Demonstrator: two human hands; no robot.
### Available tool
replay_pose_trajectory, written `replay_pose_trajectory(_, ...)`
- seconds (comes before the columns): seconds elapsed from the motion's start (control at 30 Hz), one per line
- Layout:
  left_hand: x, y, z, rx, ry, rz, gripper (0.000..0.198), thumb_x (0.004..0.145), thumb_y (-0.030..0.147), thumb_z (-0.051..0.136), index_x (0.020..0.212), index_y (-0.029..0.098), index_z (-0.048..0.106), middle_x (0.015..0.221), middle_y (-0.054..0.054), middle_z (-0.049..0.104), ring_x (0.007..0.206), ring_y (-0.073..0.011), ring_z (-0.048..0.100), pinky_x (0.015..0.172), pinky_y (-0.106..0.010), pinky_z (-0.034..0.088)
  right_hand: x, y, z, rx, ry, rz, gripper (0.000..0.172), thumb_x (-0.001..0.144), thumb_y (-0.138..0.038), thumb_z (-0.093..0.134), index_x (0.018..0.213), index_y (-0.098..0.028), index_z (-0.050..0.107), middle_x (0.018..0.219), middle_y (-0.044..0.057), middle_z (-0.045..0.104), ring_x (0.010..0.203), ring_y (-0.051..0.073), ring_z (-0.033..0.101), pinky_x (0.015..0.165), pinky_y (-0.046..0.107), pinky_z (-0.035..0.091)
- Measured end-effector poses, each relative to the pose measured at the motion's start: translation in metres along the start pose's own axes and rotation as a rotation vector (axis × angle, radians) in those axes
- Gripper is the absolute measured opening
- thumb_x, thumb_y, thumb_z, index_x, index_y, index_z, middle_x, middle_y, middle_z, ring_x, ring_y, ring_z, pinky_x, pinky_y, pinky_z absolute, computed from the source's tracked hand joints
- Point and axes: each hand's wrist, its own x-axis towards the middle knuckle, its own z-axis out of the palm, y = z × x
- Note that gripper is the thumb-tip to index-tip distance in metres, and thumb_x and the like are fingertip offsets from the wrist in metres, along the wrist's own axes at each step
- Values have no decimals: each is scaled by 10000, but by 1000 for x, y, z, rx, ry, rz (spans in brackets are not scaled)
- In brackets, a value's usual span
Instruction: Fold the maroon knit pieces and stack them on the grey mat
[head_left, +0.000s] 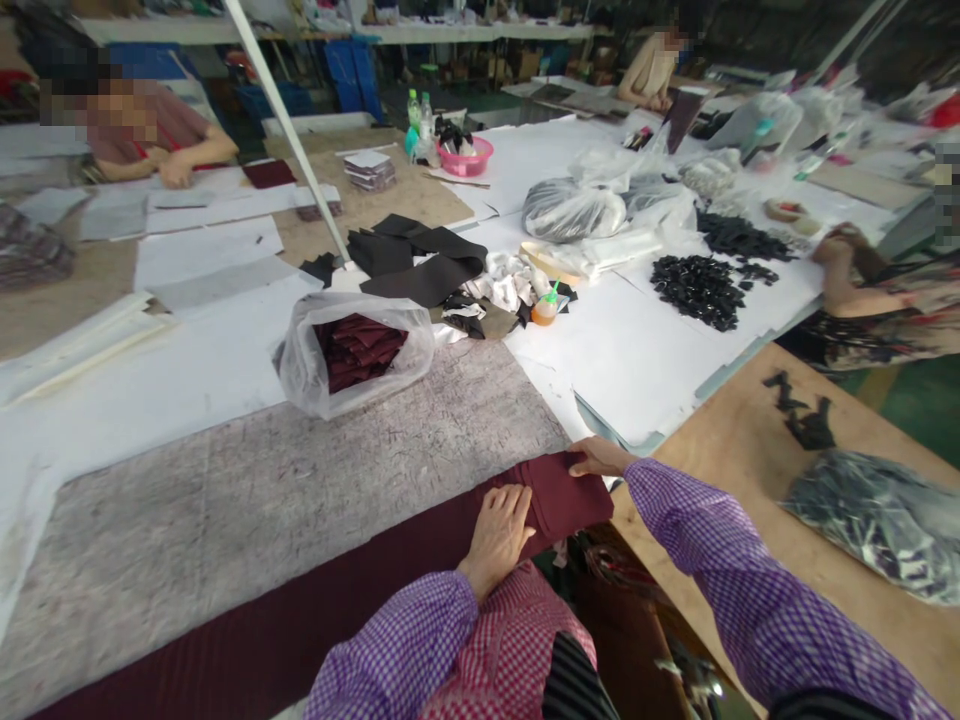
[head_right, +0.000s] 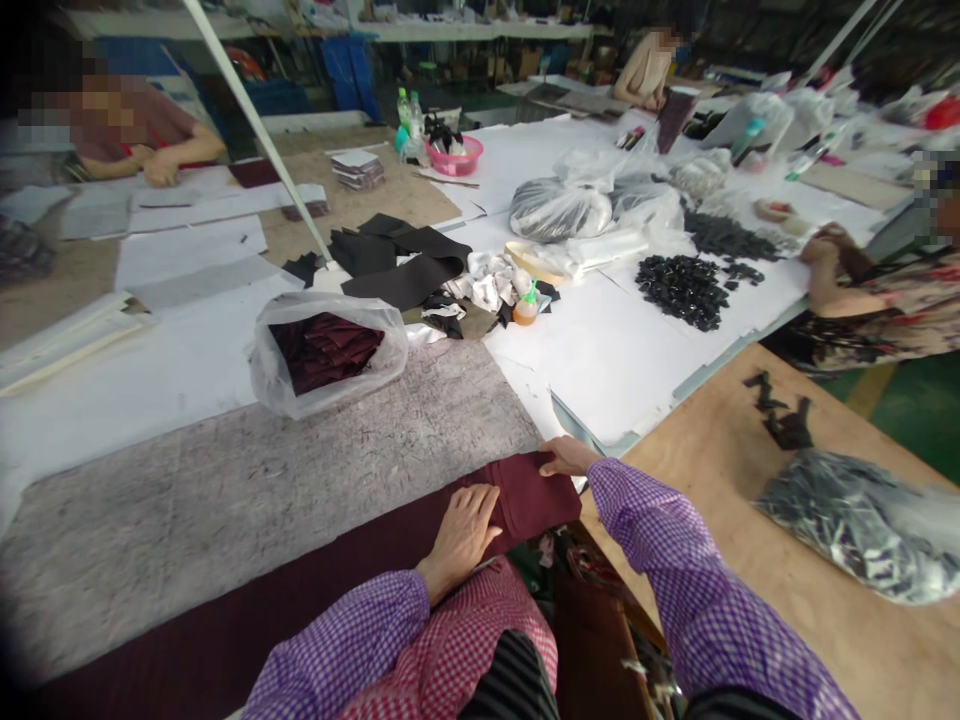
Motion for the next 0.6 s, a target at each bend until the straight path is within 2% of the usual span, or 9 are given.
replay_pose_trajectory(0.2,0,1,-1,16,4,4,586,859,320,535,1374,142,318,1296,-113,485,1169,-258,429,1001,-415,342,2,2,1,42,21,-8,243,901,-349,561,1015,-139,605,974,40,629,839,170,616,747,350,523)
replay_pose_trajectory(0.3,0,1,-1,23,7,8,544,857,317,541,1351,175,362,1302,-110,480,1175,-258,428,1003,-423,343,1,2,3,52,48,-5,246,900,-352,561,1013,-138,603,968,40,628,833,168,615,746,352,520)
replay_pose_trajectory(0.4,0,1,1,25,8,11,497,857,321,542,1317,188,408,1309,-105,480,1183,-262,424,1007,-431,340,-2,5,7,62,106,9,255,899,-357,561,1034,-144,599,992,47,624,860,175,611,770,368,514)
replay_pose_trajectory(0.6,0,0,5,37,9,20,495,865,310,530,1326,181,401,1347,-102,472,1199,-271,417,1005,-445,339,-13,17,15,135,261,48,322,903,-366,553,1146,-154,549,1042,62,610,877,182,608,782,385,512)
